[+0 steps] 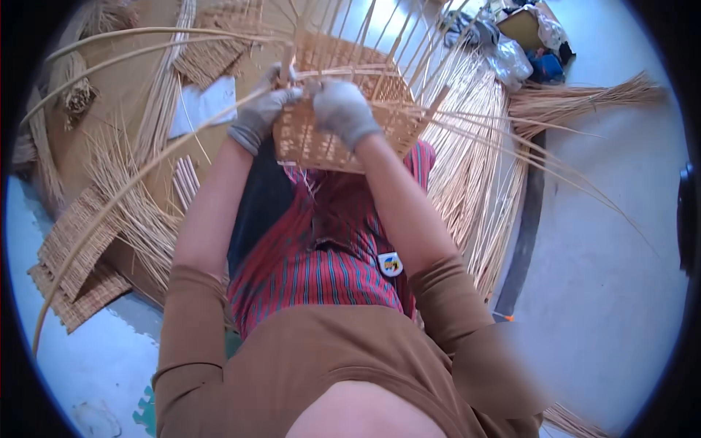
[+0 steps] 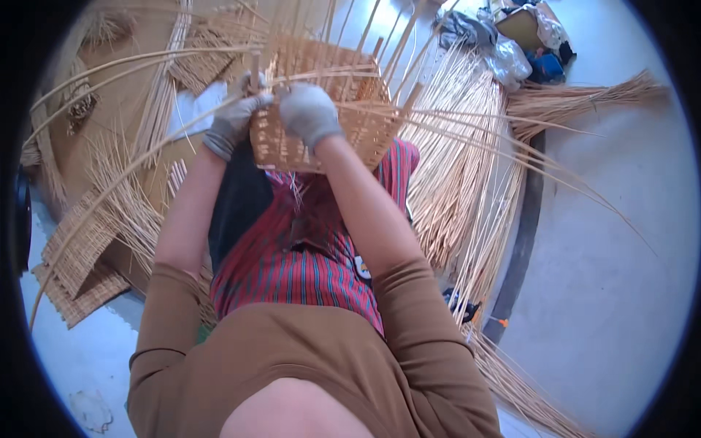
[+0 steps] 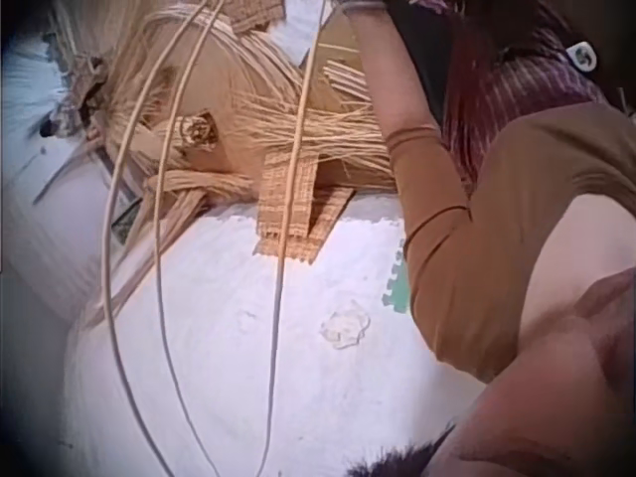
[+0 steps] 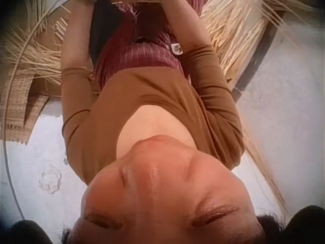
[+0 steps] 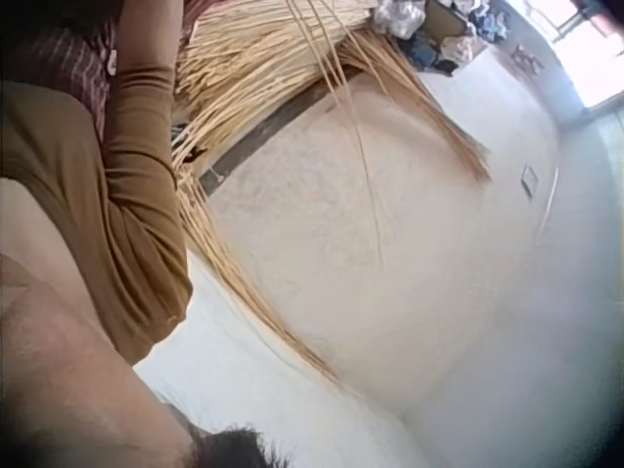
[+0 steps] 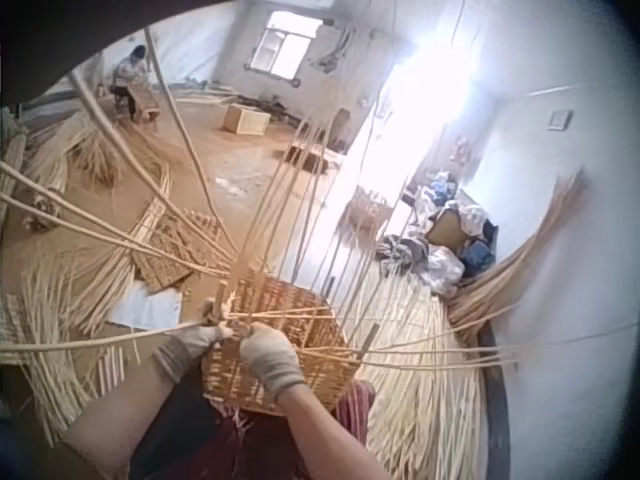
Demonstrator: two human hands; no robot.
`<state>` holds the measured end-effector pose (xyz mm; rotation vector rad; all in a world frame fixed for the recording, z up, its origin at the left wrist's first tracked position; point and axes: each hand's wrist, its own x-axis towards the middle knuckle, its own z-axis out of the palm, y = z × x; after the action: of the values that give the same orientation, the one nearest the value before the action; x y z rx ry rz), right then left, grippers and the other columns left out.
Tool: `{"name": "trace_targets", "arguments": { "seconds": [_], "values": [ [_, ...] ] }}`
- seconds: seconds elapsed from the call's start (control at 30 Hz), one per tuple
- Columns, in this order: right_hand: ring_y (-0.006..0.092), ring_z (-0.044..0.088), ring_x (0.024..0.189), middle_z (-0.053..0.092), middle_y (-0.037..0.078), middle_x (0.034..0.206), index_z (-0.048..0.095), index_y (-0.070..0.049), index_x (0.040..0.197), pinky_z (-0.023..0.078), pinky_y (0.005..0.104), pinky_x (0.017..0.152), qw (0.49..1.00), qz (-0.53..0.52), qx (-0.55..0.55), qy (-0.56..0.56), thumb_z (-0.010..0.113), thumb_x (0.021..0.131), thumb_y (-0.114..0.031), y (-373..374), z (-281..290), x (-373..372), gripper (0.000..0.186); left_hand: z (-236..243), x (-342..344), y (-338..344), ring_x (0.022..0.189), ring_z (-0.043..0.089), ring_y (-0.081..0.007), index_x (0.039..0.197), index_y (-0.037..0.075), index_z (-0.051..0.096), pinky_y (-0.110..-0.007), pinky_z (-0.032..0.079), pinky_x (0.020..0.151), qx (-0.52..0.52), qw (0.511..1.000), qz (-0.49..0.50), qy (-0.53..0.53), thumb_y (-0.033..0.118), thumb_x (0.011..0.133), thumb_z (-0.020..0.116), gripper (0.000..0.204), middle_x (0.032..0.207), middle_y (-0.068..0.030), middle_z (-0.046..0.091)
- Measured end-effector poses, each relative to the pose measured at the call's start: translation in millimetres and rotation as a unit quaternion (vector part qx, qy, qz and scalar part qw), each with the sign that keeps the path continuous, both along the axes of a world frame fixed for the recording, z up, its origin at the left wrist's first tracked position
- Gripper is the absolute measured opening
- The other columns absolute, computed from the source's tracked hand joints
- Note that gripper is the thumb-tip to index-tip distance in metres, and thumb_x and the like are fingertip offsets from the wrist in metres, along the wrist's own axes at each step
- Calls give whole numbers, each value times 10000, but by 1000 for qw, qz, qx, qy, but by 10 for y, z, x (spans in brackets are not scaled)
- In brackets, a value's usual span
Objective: Weaving a rectangular wicker basket using long reeds.
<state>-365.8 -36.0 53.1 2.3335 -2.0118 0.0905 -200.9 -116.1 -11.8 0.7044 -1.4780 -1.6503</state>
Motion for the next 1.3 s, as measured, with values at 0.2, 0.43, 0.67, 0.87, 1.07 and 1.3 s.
{"name": "trace_targets", "arguments": {
  "seconds": [0.2, 0.43, 0.67, 0.87, 1.07, 1.3],
  "values": [
    [358, 765, 1008, 784, 176, 1091, 798, -103, 1086, 626, 473, 848, 987, 53, 116, 102, 697, 895, -193, -485, 54, -100, 235, -174, 24, -54, 932, 589, -108, 1186, 103, 611, -289, 516, 863, -56, 998, 25, -34, 89, 979, 728, 238, 994, 11, 624],
    [356, 761, 1013, 762, 181, 1177, 692, -98, 1284, 614, 466, 844, 994, 19, 42, 97, 798, 866, -277, -310, -62, -84, 467, -109, 37, -127, 1021, 650, -160, 1300, 110, 610, -323, 568, 847, -89, 992, 55, -69, 93, 904, 801, 440, 1151, -49, 697],
    [129, 654, 833, 700, 30, 1010, 662, -65, 1331, 560, 262, 702, 701, -196, -14, -685, 670, 1051, -205, 917, -102, -438, 313, 9, 129, 423, 925, 676, -126, 1191, 57, 607, -300, 559, 811, -142, 947, 275, -84, 121, 933, 811, 335, 997, -32, 699],
    [123, 643, 769, 681, 40, 902, 651, -80, 1217, 524, 263, 624, 473, -149, -117, -861, 668, 1061, -257, 1092, -68, -902, 237, 495, -167, 517, 802, 760, -298, 1254, 67, 690, -417, 569, 791, -255, 911, 173, -276, 436, 1054, 602, 429, 1051, -175, 772],
    [135, 703, 794, 751, 70, 929, 731, -50, 1059, 535, 262, 641, 713, -266, -207, -615, 743, 1010, -232, 1084, 9, -938, 189, 629, -301, 273, 919, 732, -384, 1077, 126, 734, -516, 551, 831, -168, 879, 106, -433, 521, 1079, 477, 471, 837, -152, 755],
    [107, 706, 797, 761, 11, 950, 732, -100, 1054, 489, 217, 611, 583, -259, -238, -732, 782, 973, -192, 1039, -79, -994, 133, 751, -342, 527, 941, 700, -440, 1214, 155, 676, -483, 555, 807, -383, 863, 233, -233, 442, 1058, 568, 344, 1048, -209, 734]
  ]
}}
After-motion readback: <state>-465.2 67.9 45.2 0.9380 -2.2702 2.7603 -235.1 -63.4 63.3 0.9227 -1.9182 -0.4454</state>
